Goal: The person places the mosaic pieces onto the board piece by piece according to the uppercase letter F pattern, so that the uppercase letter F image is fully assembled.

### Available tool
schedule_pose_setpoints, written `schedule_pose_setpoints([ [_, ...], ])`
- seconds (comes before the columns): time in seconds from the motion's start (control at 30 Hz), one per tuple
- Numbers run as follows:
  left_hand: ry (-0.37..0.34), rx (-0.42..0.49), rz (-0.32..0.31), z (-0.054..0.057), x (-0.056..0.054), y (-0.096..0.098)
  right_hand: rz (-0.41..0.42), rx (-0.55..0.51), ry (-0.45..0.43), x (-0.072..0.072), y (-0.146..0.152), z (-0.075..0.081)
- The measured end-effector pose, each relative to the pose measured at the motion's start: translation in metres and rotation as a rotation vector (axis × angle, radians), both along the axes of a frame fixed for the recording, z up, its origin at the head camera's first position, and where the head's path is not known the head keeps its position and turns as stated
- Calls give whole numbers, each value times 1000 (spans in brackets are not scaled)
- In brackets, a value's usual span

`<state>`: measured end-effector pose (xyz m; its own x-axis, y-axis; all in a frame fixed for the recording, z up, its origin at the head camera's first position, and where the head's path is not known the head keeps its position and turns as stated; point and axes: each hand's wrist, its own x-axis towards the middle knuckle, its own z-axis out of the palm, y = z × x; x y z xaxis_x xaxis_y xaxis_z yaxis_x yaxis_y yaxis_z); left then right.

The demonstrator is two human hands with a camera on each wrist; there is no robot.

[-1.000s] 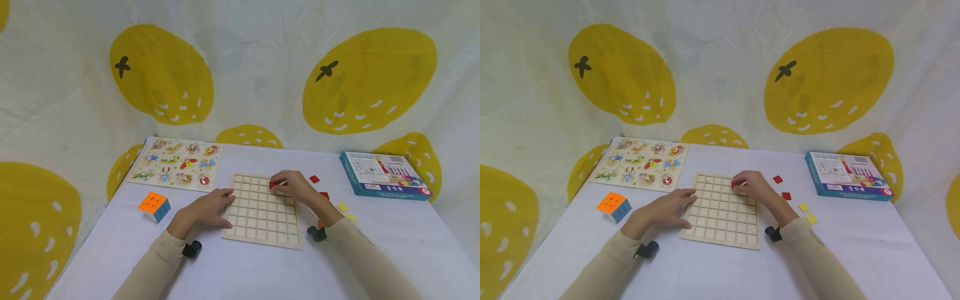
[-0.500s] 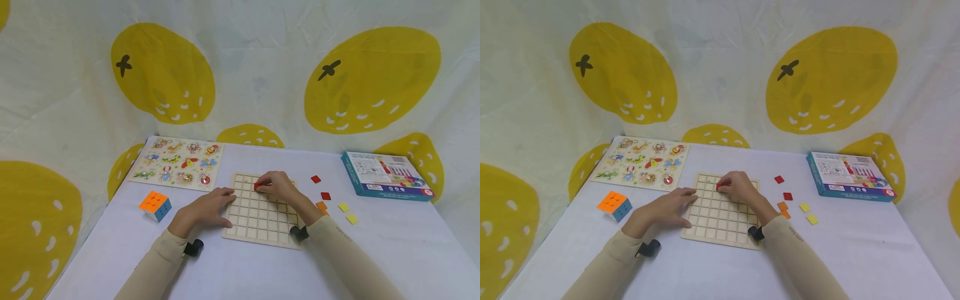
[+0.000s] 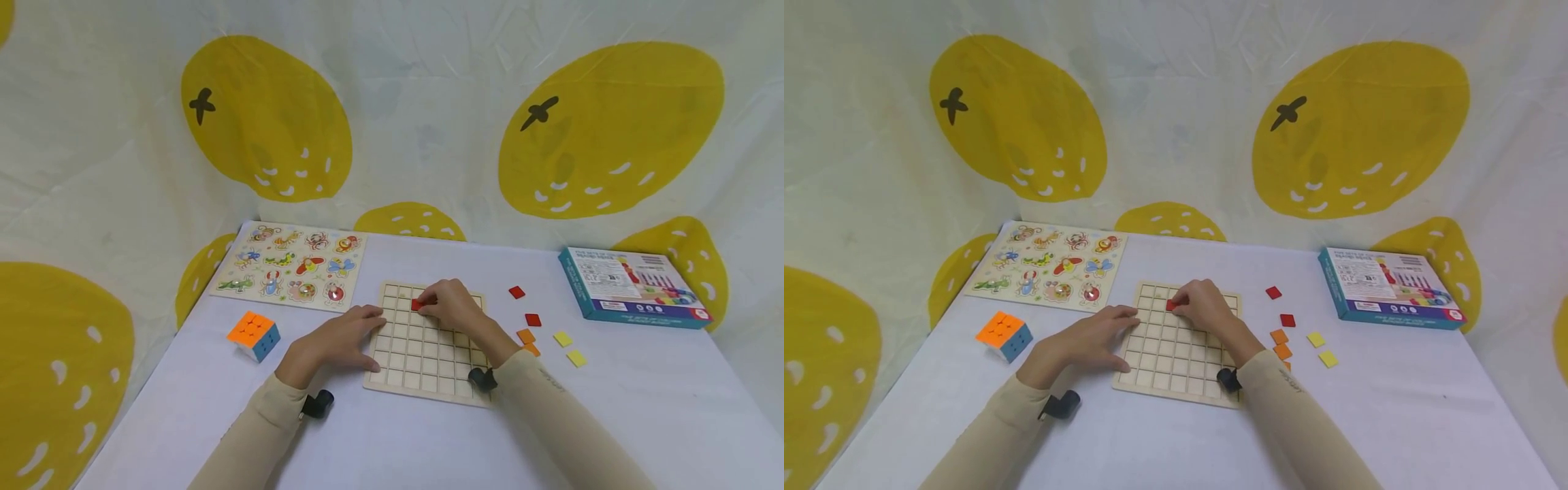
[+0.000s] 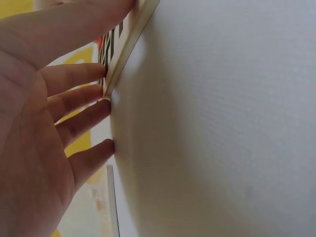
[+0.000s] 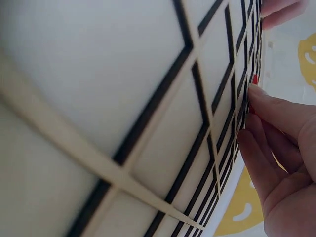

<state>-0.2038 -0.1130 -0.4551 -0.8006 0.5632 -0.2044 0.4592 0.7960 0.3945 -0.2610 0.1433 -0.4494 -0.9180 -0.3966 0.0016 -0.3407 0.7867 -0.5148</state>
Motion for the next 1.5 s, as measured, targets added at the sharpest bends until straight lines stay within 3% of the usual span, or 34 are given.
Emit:
schedule_pose_setpoints([
  [0.33, -9, 17, 9, 3, 1, -1, 2, 10, -3, 1, -4, 4],
  [0.97, -5, 24, 1, -2, -2, 0, 16, 3, -35, 2, 1, 5],
  [1.1, -1, 22, -7, -5, -4, 1, 10, -29, -56, 0, 17, 7],
  [1.2, 0, 18, -9, -4, -3, 2, -44, -21, -54, -5, 35, 9],
  [1.4, -4, 1, -1, -1, -1, 1, -134, 97, 16, -16, 83, 13],
  [1.5, -4, -4, 1, -1, -2, 0, -212, 156, -4, -17, 107, 13],
])
